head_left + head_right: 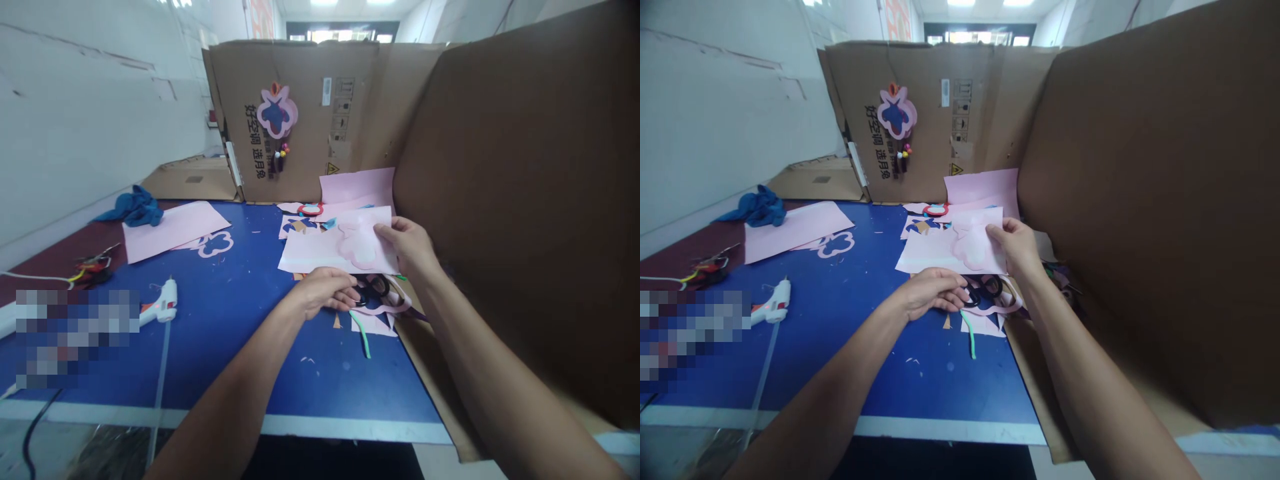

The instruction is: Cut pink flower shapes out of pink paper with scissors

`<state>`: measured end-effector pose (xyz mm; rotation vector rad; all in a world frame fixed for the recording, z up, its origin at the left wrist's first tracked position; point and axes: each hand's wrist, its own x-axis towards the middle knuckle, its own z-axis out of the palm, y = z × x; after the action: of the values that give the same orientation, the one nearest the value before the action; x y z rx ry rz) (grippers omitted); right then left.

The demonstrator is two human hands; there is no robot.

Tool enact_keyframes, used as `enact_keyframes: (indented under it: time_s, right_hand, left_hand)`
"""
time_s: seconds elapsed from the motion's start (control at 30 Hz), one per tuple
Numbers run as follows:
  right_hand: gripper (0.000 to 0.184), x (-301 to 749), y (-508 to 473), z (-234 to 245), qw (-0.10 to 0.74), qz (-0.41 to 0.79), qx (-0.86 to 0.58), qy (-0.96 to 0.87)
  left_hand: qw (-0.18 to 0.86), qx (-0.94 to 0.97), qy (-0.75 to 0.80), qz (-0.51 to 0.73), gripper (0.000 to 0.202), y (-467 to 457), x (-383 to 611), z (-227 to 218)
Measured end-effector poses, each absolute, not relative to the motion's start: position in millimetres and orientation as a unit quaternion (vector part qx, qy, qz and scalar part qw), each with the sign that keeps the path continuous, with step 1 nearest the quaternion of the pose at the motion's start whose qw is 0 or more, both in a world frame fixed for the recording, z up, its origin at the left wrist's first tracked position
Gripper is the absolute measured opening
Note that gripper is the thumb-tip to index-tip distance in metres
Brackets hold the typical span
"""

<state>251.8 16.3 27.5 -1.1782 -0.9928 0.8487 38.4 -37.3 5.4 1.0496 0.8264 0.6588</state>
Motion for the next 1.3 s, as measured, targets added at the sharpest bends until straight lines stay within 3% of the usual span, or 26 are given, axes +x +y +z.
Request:
enact_keyframes:
  time_s: [0.23, 0.4, 0.7, 0.9, 1.0, 1.3]
  right_hand:
    - [0.031, 239.4, 17.8, 21.6, 0.664, 0.388, -0.492, -0.408]
    - [0.026, 236.8, 18.3, 20.8, 0.679, 0.401, -0.479, -0.386]
    - [0.027, 229.2, 18.8, 15.1, 0.686, 0.429, -0.457, -0.369]
    - [0.027, 218.7, 19.1, 9.3, 0.678, 0.445, -0.453, -0.371]
    - [0.031, 213.7, 18.2, 7.4, 0.671, 0.451, -0.452, -0.376]
    - [0.031, 205.5, 10.3, 9.8, 0.652, 0.457, -0.458, -0.395]
  left_hand:
    - [0.845, 0.23, 0.33, 0.352, 0.01, -36.8, 46.5, -4.6]
    - [0.829, 0.086, 0.341, 0.434, 0.016, -35.5, 52.2, -4.1]
    - [0.799, 0.041, 0.247, 0.547, 0.002, -28.7, 46.1, 2.7]
    - [0.81, 0.078, 0.184, 0.552, 0.022, -27.2, 40.7, 5.9]
    - [0.778, 0.128, 0.182, 0.588, 0.025, -26.0, 42.1, 4.7]
    - [0.695, 0.169, 0.214, 0.665, 0.061, -17.1, 42.7, -0.8]
